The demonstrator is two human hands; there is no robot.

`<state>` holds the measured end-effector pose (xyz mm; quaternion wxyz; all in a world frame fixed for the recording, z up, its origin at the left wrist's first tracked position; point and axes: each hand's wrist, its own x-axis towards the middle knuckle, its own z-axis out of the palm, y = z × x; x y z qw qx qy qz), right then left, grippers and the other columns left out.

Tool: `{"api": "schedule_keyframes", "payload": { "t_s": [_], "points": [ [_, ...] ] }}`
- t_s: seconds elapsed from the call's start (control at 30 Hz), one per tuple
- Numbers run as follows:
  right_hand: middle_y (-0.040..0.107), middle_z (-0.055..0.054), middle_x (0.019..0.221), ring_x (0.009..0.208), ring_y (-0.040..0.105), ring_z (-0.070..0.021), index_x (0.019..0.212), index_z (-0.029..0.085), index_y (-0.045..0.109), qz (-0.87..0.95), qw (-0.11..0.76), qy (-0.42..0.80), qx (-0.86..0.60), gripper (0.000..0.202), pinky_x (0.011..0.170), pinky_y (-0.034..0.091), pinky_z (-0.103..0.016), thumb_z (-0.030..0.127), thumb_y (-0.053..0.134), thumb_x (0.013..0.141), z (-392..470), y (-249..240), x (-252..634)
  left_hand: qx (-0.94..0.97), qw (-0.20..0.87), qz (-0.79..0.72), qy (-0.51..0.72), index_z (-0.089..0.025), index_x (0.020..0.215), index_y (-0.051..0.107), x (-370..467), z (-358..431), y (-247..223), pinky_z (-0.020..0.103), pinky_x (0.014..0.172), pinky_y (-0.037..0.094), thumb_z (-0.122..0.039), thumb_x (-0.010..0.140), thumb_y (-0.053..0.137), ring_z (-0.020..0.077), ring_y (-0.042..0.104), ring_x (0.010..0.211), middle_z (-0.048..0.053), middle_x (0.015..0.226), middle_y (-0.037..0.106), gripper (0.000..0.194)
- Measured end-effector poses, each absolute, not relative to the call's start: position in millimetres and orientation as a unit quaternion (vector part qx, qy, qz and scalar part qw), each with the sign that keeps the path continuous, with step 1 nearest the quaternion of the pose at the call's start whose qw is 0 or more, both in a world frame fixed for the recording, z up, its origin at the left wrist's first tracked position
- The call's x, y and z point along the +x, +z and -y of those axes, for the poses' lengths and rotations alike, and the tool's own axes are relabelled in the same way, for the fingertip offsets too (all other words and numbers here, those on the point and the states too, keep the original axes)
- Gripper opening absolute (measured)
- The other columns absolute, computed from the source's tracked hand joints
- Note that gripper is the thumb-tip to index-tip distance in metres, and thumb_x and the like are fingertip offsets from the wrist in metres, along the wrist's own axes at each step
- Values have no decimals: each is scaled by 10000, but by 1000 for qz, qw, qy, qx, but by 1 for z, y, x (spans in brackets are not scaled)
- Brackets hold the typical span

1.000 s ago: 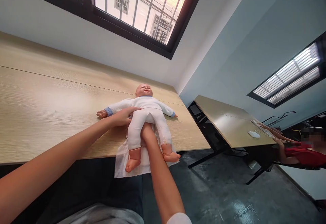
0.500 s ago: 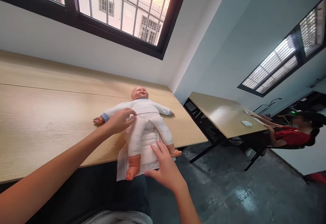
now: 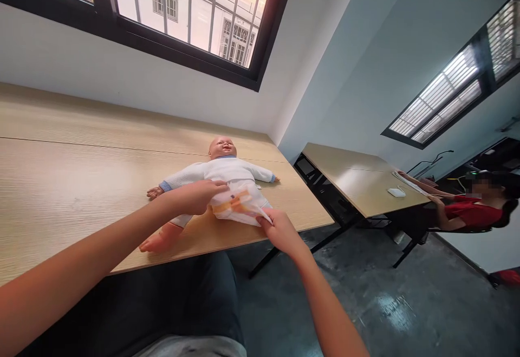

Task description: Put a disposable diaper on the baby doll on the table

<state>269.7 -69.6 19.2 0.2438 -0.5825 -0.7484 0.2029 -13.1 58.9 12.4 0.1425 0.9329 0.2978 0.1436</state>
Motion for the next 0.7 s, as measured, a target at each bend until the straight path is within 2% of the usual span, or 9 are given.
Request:
{"api": "schedule_keyframes", "payload": {
  "t_s": [0.1, 0.2, 0.27, 0.37, 0.47, 0.57, 0.63, 0.7],
  "points": [
    [670, -23, 782, 748, 561, -200, 872, 186, 706, 771, 250, 228, -540, 304, 691, 404, -284, 383, 533, 1026, 39, 44, 270, 945, 157, -255, 133, -228, 1421, 653, -20, -57, 22, 393, 1084, 490, -42, 752, 663, 318, 618, 1286, 86, 1428, 666, 695],
    [611, -4, 741, 721, 493, -168, 793, 180, 658, 816, 234, 236, -472, 311, 676, 360, -279, 395, 580, 1003, -1, 65, 264, 944, 195, -205, 169, -269, 1468, 627, -14, -54, 24, 416, 1165, 454, -230, 787, 774, 340, 593, 1328, 59, 1491, 630, 697],
    [565, 7, 718, 715, 456, -155, 770, 176, 644, 835, 231, 245, -435, 298, 668, 336, -277, 386, 607, 978, -33, 73, 259, 923, 246, -199, 220, -291, 1509, 588, -9, -57, 20, 416, 1188, 442, -344, 854, 745, 331, 573, 1364, 45, 1540, 596, 677],
    [466, 32, 678, 690, 394, -134, 696, 179, 595, 829, 236, 289, -417, 301, 638, 293, -266, 390, 681, 892, -82, 72, 252, 872, 351, -238, 243, -292, 1451, 620, -6, -68, 7, 379, 1085, 524, -424, 905, 679, 296, 636, 1279, 42, 1450, 660, 565],
    [470, 36, 690, 699, 389, -127, 731, 171, 618, 784, 257, 373, -424, 282, 645, 308, -256, 416, 726, 819, -119, 59, 244, 838, 422, -287, 191, -256, 1321, 688, -8, -81, -5, 373, 973, 568, -439, 793, 783, 305, 678, 1154, 53, 1281, 732, 567],
    [549, 13, 747, 723, 427, -132, 848, 141, 673, 749, 280, 435, -413, 282, 663, 342, -265, 418, 712, 807, -137, 44, 237, 836, 424, -312, 155, -238, 1198, 733, -12, -88, -8, 352, 907, 558, -441, 735, 817, 303, 680, 1084, 53, 1162, 750, 513],
    [563, 5, 744, 706, 420, -128, 858, 135, 672, 740, 280, 451, -412, 278, 645, 331, -276, 407, 701, 812, -142, 39, 237, 828, 426, -342, 129, -228, 1065, 753, -14, -90, -6, 316, 782, 537, -509, 764, 780, 271, 681, 940, 40, 1000, 751, 412],
    [548, 6, 707, 679, 395, -121, 835, 140, 659, 725, 270, 469, -425, 276, 622, 300, -289, 407, 724, 810, -145, 36, 241, 808, 435, -380, 116, -224, 942, 749, -17, -89, -5, 293, 668, 483, -599, 797, 723, 240, 646, 800, 28, 845, 712, 403]
  ]
}}
